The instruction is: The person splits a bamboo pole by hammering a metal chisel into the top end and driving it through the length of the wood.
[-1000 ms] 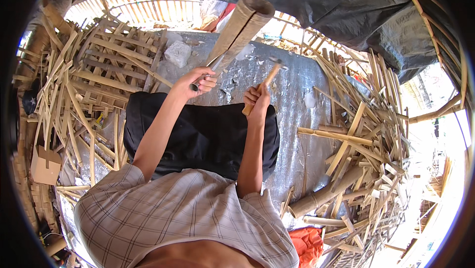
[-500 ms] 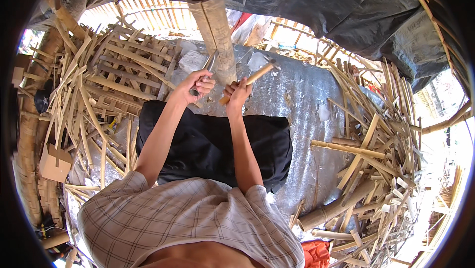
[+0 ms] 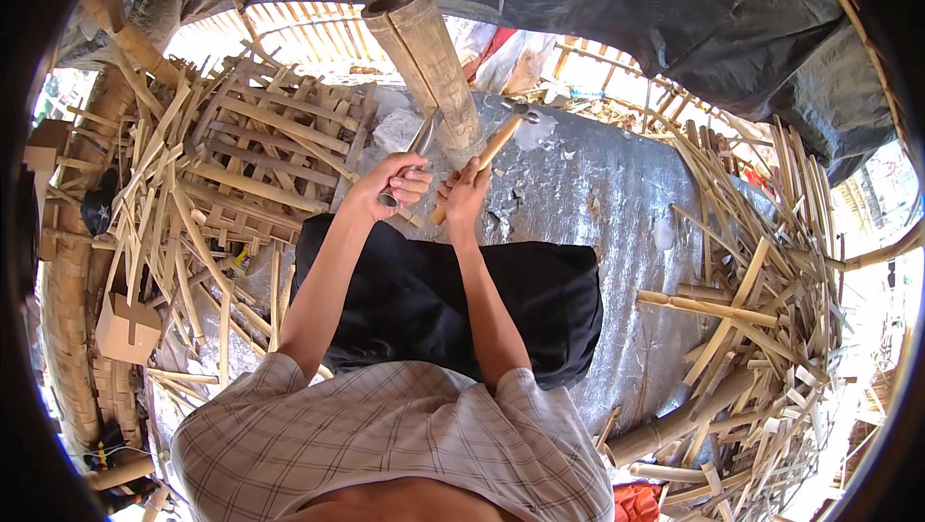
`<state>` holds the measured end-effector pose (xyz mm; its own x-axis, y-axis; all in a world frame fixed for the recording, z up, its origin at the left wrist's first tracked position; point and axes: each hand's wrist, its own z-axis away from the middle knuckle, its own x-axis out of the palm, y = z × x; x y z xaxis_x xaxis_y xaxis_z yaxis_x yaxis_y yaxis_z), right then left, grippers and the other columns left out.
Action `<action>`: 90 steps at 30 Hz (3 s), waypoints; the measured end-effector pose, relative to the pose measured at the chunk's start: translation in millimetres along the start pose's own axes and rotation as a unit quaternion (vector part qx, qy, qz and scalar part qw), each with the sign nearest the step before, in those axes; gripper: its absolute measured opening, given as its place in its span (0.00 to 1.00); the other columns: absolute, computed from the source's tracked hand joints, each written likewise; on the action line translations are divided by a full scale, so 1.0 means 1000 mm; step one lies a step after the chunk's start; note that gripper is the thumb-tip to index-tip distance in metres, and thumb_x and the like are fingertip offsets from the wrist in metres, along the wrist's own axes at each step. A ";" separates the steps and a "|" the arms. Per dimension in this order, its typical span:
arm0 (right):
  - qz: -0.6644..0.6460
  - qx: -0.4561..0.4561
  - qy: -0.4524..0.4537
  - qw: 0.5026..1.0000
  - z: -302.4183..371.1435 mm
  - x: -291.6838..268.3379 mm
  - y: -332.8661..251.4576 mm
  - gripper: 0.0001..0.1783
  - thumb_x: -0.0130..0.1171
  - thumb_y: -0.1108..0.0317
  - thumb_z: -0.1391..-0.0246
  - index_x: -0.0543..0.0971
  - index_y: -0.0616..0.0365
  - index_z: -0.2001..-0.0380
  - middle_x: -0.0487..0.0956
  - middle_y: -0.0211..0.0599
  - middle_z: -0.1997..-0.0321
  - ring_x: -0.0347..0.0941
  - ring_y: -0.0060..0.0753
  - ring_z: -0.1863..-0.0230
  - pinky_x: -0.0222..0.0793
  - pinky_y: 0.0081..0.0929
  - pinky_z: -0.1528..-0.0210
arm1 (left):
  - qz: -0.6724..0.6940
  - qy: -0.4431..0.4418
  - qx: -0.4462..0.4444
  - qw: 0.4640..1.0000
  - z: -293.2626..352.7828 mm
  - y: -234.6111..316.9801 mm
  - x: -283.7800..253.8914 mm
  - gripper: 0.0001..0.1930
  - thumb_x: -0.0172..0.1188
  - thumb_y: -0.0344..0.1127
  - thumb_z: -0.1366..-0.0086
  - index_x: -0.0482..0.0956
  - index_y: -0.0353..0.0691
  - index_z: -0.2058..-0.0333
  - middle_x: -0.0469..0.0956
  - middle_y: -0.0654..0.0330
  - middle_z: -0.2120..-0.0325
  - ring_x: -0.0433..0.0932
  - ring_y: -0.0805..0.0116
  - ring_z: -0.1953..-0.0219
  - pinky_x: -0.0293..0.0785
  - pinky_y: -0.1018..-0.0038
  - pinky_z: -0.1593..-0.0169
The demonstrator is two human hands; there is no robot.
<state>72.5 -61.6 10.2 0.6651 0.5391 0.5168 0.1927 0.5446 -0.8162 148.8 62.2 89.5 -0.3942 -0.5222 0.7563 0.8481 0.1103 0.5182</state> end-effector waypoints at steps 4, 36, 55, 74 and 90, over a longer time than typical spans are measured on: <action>0.031 0.028 -0.033 0.999 -0.001 -0.006 -0.007 0.20 0.42 0.47 0.27 0.60 0.48 0.70 0.56 0.20 0.84 0.48 0.13 0.89 0.42 0.19 0.88 | 0.042 -0.001 -0.004 0.999 -0.003 0.003 -0.010 0.13 0.54 0.31 0.30 0.63 0.42 0.75 0.59 0.73 0.84 0.55 0.88 0.88 0.51 0.88 0.86; 0.132 0.053 -0.098 0.985 -0.017 0.005 -0.012 0.18 0.43 0.49 0.27 0.62 0.51 0.66 0.61 0.24 0.82 0.55 0.15 0.89 0.50 0.21 0.89 | 0.078 -0.001 -0.005 0.997 -0.008 0.014 -0.012 0.15 0.57 0.30 0.32 0.62 0.43 0.77 0.60 0.72 0.84 0.56 0.88 0.87 0.55 0.89 0.86; -0.061 0.082 -0.091 0.991 -0.016 -0.003 -0.032 0.22 0.41 0.45 0.28 0.59 0.49 0.69 0.56 0.21 0.83 0.50 0.16 0.89 0.46 0.22 0.89 | 0.094 0.009 -0.013 0.995 -0.015 0.017 -0.009 0.17 0.54 0.28 0.31 0.62 0.45 0.79 0.60 0.73 0.86 0.56 0.88 0.88 0.52 0.88 0.85; -0.094 0.031 -0.047 0.994 -0.018 -0.012 -0.017 0.21 0.41 0.48 0.27 0.59 0.48 0.71 0.56 0.20 0.84 0.49 0.15 0.90 0.44 0.21 0.89 | 0.000 0.055 -0.053 0.997 -0.021 0.007 0.000 0.19 0.55 0.28 0.34 0.59 0.48 0.82 0.57 0.74 0.87 0.56 0.86 0.88 0.53 0.87 0.83; -0.098 0.113 -0.069 0.986 -0.015 -0.104 -0.004 0.18 0.46 0.56 0.31 0.59 0.48 0.75 0.54 0.21 0.84 0.49 0.17 0.88 0.44 0.22 0.89 | -0.128 0.137 0.023 0.982 -0.027 -0.068 0.033 0.17 0.54 0.30 0.35 0.59 0.48 0.81 0.58 0.74 0.88 0.54 0.85 0.89 0.51 0.85 0.85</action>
<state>13.7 -129.3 -44.1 0.5243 0.4824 0.7017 0.1318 0.7682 -0.6265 87.8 15.0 68.5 -0.4770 -0.7450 0.4663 0.7146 -0.0199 0.6992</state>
